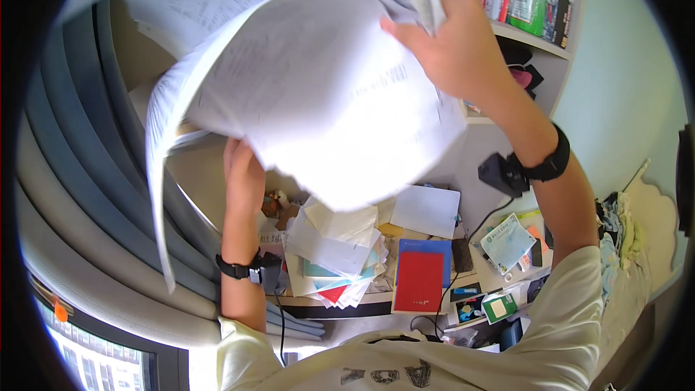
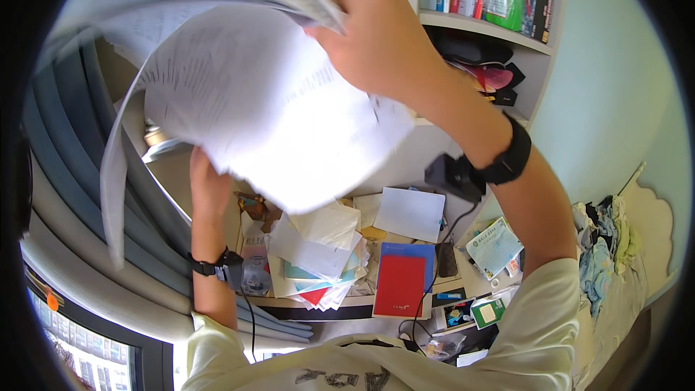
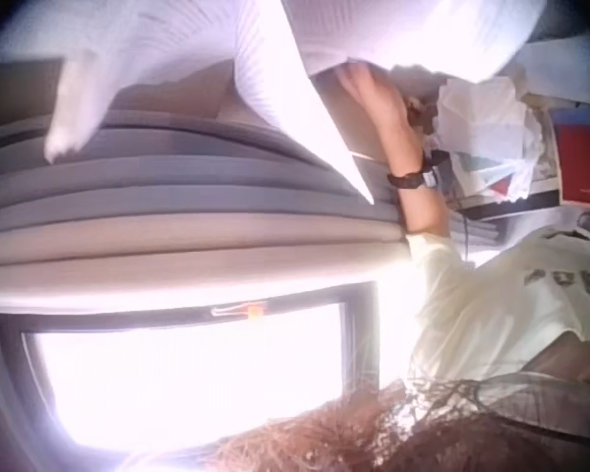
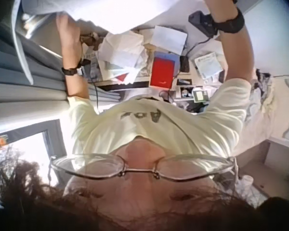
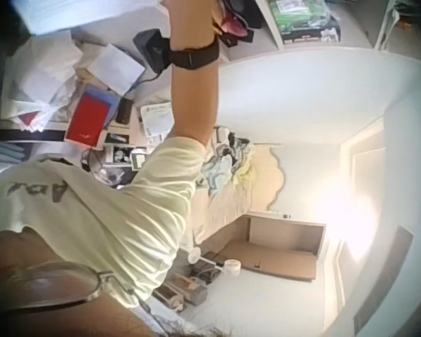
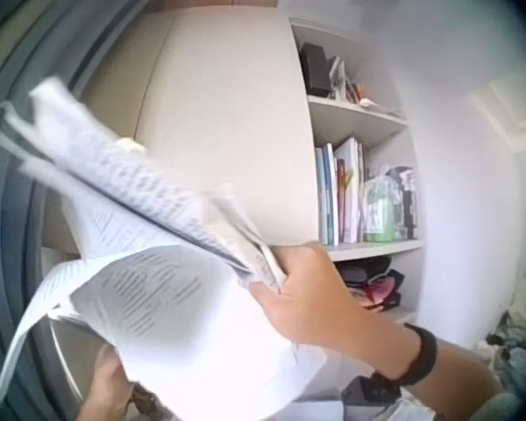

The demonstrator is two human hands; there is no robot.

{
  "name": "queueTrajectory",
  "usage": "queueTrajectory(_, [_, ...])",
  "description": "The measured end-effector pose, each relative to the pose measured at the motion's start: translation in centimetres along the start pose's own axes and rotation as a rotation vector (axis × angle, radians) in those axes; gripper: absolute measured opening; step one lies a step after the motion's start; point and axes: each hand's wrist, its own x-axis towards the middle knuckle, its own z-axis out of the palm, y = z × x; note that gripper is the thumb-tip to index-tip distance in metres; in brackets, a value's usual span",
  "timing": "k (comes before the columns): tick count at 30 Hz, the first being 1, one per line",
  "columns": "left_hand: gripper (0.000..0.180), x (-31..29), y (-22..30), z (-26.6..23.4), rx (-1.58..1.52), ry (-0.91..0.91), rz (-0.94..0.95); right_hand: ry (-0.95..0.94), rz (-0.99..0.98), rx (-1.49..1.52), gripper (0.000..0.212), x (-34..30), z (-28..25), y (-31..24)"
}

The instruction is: The person walks into a cluttered bedroom and begins sorting through a large pile of papers and documents on a desk. They pick up stacks of paper, flip through them, and move them between the desk and a shelf above. The person also handles a red notebook and a light blue folder, placing them on the bed.

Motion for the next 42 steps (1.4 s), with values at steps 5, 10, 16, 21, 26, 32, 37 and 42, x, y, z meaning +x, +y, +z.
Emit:
queueTrajectory(5, [0.063,-3.3,2.1,4.1,-0.577,-0.047,-0.2,-0.121,0.603,0.642,0.032,-10.2,-0.1,2.7])
queueTrajectory(10, [0.072,-6.3,-0.7,8.0,-0.197,-0.116,-0.343,0.064,0.887,0.936,0.039,-22.2,-0.3,2.8])
queueTrajectory(16, [0.069,-7.3,-5.5,11.2,-0.225,-0.241,-0.713,0.113,1.079,0.966,0.048,-32.2,-1.0,4.0])
queueTrajectory(21, [0.061,-8.1,-10.9,11.0,-0.187,-0.459,-0.777,0.135,1.15,0.858,0.049,-38.0,-1.3,3.9])
queueTrajectory(26, [0.056,-8.6,-15.2,12.0,-0.174,-0.606,-0.744,0.1,1.167,0.79,0.048,-42.9,-0.7,5.3])
queueTrajectory(32, [0.049,-11.6,-21.8,11.8,0.188,-0.836,-0.662,0.001,1.281,0.636,0.037,-52.2,3.3,8.6])
queueTrajectory(37, [0.049,-16.6,-29.3,9.8,0.619,-0.717,-0.89,-0.204,1.375,0.69,0.032,-56.6,6.4,8.5])
queueTrajectory(42, [0.034,-19.7,-32.0,10.0,0.185,-0.569,-0.883,-0.06,1.408,0.61,0.028,-60.0,9.2,8.1])
